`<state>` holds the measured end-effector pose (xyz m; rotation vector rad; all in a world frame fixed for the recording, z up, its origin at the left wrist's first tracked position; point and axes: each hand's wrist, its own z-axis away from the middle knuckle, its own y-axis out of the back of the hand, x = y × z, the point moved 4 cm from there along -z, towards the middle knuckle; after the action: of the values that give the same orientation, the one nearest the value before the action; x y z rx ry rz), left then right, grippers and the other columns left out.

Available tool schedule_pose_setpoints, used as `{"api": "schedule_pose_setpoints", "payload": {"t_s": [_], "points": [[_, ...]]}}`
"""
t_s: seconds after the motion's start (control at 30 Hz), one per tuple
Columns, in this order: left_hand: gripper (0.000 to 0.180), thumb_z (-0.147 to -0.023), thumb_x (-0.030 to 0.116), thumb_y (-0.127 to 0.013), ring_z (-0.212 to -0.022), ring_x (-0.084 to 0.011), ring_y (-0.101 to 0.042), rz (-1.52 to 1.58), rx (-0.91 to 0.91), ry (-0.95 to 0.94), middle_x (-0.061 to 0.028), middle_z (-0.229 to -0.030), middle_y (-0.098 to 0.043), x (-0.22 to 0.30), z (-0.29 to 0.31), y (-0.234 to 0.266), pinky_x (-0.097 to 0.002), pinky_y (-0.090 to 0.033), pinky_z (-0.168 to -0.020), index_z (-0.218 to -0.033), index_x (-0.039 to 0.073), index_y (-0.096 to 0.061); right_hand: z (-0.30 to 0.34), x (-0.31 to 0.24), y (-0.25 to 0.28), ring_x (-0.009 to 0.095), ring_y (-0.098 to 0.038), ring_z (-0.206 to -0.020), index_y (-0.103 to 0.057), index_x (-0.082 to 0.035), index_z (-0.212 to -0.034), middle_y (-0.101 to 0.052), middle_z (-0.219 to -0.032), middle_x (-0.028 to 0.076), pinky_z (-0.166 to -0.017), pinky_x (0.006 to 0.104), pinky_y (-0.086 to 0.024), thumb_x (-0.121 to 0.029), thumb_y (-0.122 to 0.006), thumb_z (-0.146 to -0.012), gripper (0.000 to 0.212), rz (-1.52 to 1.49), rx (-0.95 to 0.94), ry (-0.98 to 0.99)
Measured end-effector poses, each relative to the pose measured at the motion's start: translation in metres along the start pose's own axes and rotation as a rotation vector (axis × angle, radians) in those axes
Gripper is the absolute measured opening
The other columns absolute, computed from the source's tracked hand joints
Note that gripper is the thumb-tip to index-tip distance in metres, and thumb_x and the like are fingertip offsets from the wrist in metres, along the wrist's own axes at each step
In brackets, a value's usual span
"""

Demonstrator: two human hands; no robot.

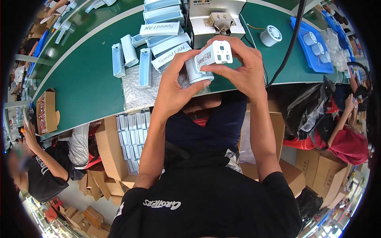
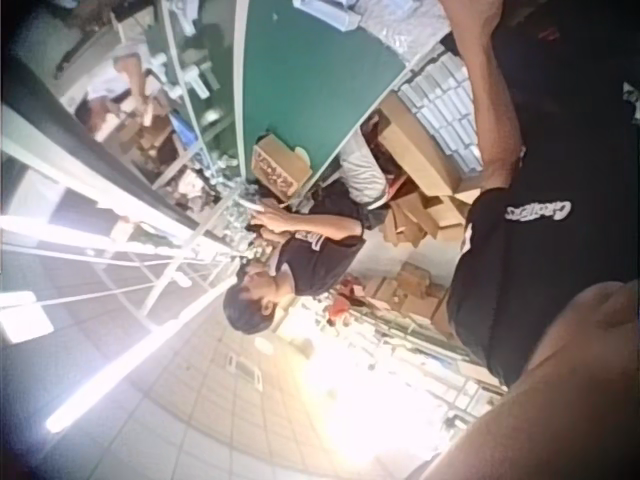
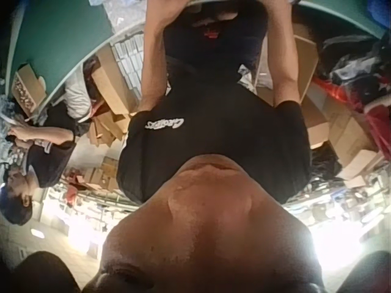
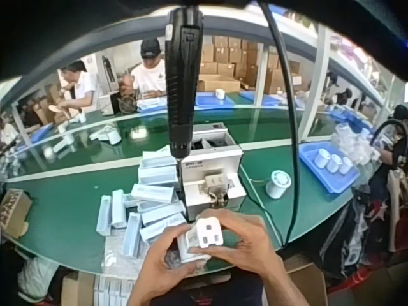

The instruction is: Assembling small electric fans by inserting a motor component into a plastic housing and securing it using an electric screwdriver on an assembly line.

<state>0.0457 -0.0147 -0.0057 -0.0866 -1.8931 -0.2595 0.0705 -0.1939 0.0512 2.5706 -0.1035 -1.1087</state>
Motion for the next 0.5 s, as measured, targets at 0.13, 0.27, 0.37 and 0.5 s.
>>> {"api": "schedule_pose_setpoints", "payload": {"t_s": [0.13, 0.27, 0.37, 0.5], "points": [[0.067, -0.079, 0.01, -0.086, -0.118, -0.0268, -0.063, -0.022, 0.0, 0.005, -0.0124, -0.13, -0.063, 0.0009, 0.0001, -0.0005, -0.0372, -0.049, -0.101, -0.139, 0.006, -0.058, -0.0007, -0.0025, 0.0003, 0.022, -0.076, -0.09, -0.071, 0.001, -0.119, -0.076, -0.108, 0.01, -0.081, 0.0312, -0.061, -0.009, -0.091, -0.073, 0.051, 0.041, -0.016, 0.026], [0.066, -0.078, 0.01, -0.086, -0.118, -0.027, -0.063, -0.042, -0.002, -0.017, -0.0121, -0.129, -0.063, 0.0025, 0.0018, 0.0, -0.037, -0.049, -0.101, -0.138, 0.006, -0.058, 0.0002, -0.0043, 0.0002, 0.02, -0.076, -0.103, -0.073, -0.001, -0.117, -0.076, -0.113, 0.007, -0.089, 0.0327, -0.063, -0.001, -0.091, -0.071, 0.05, 0.021, -0.064, -0.06], [0.066, -0.078, 0.009, -0.085, -0.117, -0.0271, -0.062, -0.019, -0.006, -0.026, -0.0118, -0.129, -0.063, 0.0032, 0.0038, -0.0008, -0.0369, -0.049, -0.1, -0.138, 0.007, -0.058, -0.0014, -0.0075, 0.002, 0.021, -0.076, -0.097, -0.073, -0.001, -0.117, -0.076, -0.111, 0.008, -0.086, 0.0322, -0.062, -0.004, -0.091, -0.072, 0.049, 0.027, -0.086, -0.018], [0.066, -0.077, 0.008, -0.085, -0.116, -0.0269, -0.062, 0.007, -0.013, -0.006, -0.0118, -0.128, -0.063, 0.0014, 0.0066, -0.0031, -0.0366, -0.049, -0.1, -0.137, 0.006, -0.059, 0.0014, -0.0077, 0.0035, 0.022, -0.076, -0.091, -0.072, -0.001, -0.117, -0.076, -0.106, 0.008, -0.083, 0.0321, -0.06, -0.008, -0.091, -0.074, 0.047, -0.007, -0.1, -0.005]]}}
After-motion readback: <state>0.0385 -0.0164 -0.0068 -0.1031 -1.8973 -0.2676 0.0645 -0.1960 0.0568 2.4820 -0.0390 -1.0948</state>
